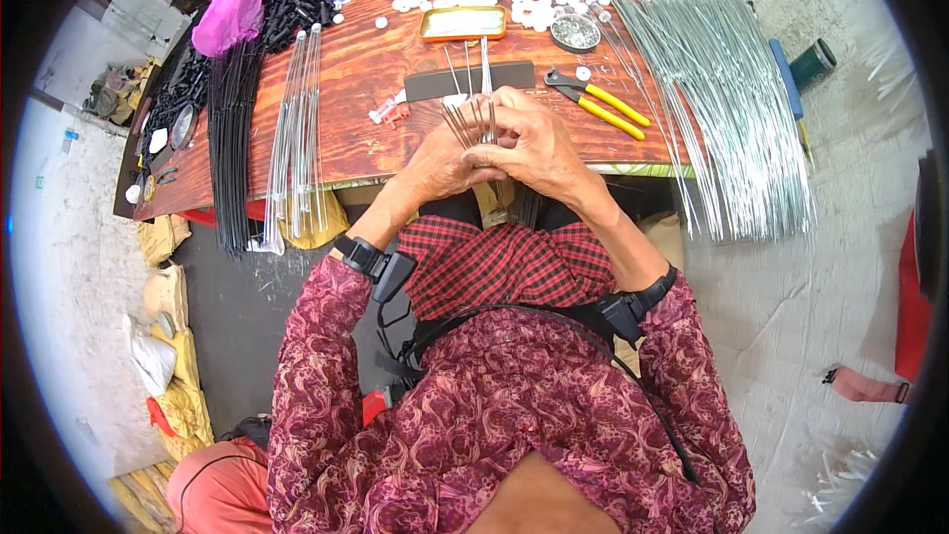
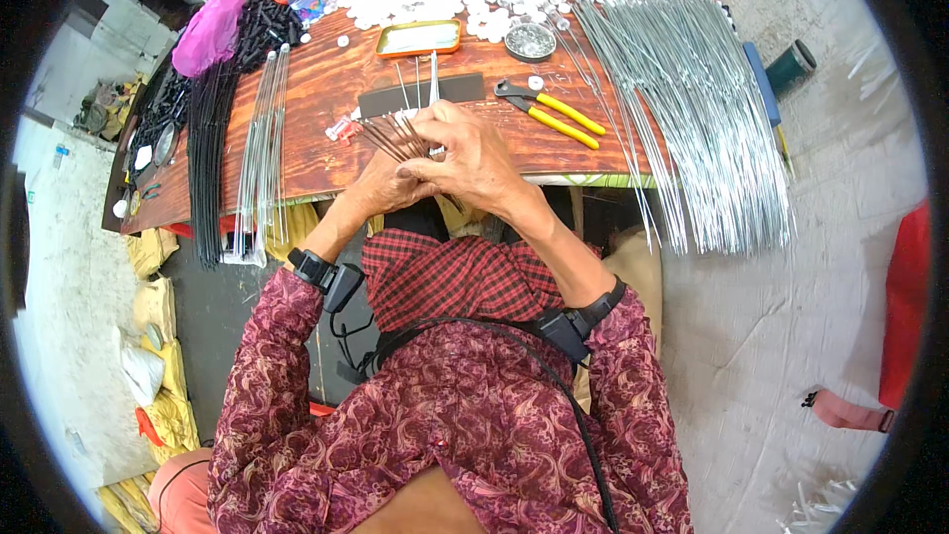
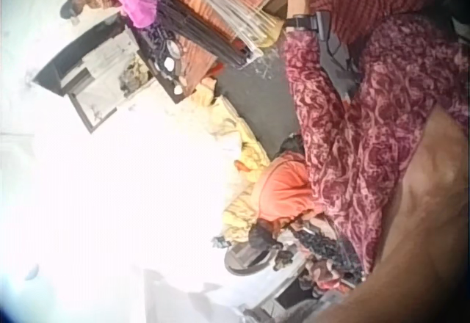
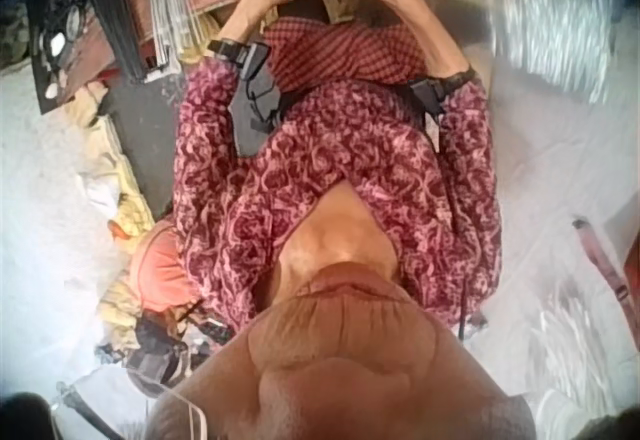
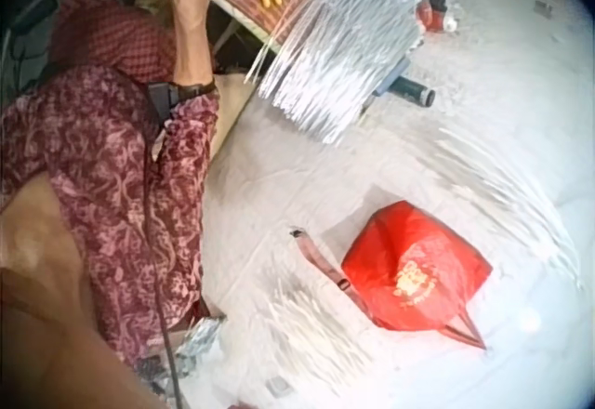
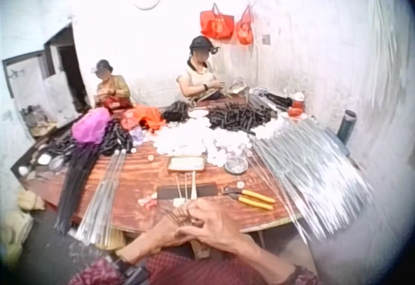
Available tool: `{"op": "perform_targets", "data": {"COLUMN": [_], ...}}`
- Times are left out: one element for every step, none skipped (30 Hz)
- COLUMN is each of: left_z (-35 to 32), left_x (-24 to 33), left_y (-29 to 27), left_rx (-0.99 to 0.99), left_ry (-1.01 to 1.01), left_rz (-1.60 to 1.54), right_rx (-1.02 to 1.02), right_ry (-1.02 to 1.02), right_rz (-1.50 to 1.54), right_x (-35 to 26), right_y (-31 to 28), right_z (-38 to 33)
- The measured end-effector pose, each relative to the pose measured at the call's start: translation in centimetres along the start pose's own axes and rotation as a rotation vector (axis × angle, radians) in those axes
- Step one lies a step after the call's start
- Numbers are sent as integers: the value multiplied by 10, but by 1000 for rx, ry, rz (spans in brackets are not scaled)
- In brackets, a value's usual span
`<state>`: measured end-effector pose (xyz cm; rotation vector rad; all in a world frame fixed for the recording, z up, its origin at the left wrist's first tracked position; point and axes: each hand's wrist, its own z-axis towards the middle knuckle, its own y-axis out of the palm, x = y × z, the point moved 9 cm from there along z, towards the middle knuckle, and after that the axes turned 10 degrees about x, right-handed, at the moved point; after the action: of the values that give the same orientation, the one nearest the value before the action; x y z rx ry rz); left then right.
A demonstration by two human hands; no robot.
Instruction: Assembling the metal rib structure and central hub for an umbrella by inserting ribs into the runner.
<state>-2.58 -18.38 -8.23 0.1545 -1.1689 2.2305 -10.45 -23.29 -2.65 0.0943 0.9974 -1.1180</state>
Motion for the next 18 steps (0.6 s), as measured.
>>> {"op": "perform_targets", "data": {"left_z": [-1, 0, -2, -3, -7, -9, -12, -16, -12, -9, -6, 1, 7, 10, 11, 13, 13, 21], "left_x": [-2, -2, -4, -5, -8, -13, -18, -22, -19, -17, -15, -6, 2, 5, 3, 4, -2, 10], "left_y": [1, 0, 2, 4, 6, 6, 5, 5, 4, 2, -2, -15, -27, -36, -49, -63, -69, -83], "left_rx": [-52, -45, -70, -96, -91, -67, -44, -41, -60, -78, -78, -40, -3, -5, 20, 41, 13, 56], "left_ry": [-44, -45, -46, -47, -49, -62, -75, -76, -79, -82, -79, -37, 3, 5, -69, -145, -358, -383], "left_rz": [-68, -66, -30, 5, 7, 23, 39, 40, 17, -5, -7, 27, 58, 58, 0, -60, -309, -451], "right_rx": [-33, -66, -20, -25, -20, -13, -16, -6, 9, 11, 1, -8, -6, -20, -34, -30, -25, -21], "right_ry": [-20, -38, -68, -72, -111, -150, -152, -143, -130, -130, -111, -93, -92, -75, -56, -51, -74, -96], "right_rz": [-1, -4, 30, 30, 34, 36, 36, 72, 103, 99, 92, 86, 85, 114, 144, 146, 99, 50], "right_x": [-1, -1, -5, -4, -5, -8, -9, -11, -10, -10, -7, -4, -4, -4, -4, -4, -5, -6], "right_y": [4, 7, 7, 10, 11, 11, 13, 13, 11, 11, 12, 12, 11, 12, 14, 13, 13, 13], "right_z": [2, 4, 5, 5, 5, 6, 6, 6, 6, 5, 4, 4, 4, 5, 4, 5, 6, 5]}}
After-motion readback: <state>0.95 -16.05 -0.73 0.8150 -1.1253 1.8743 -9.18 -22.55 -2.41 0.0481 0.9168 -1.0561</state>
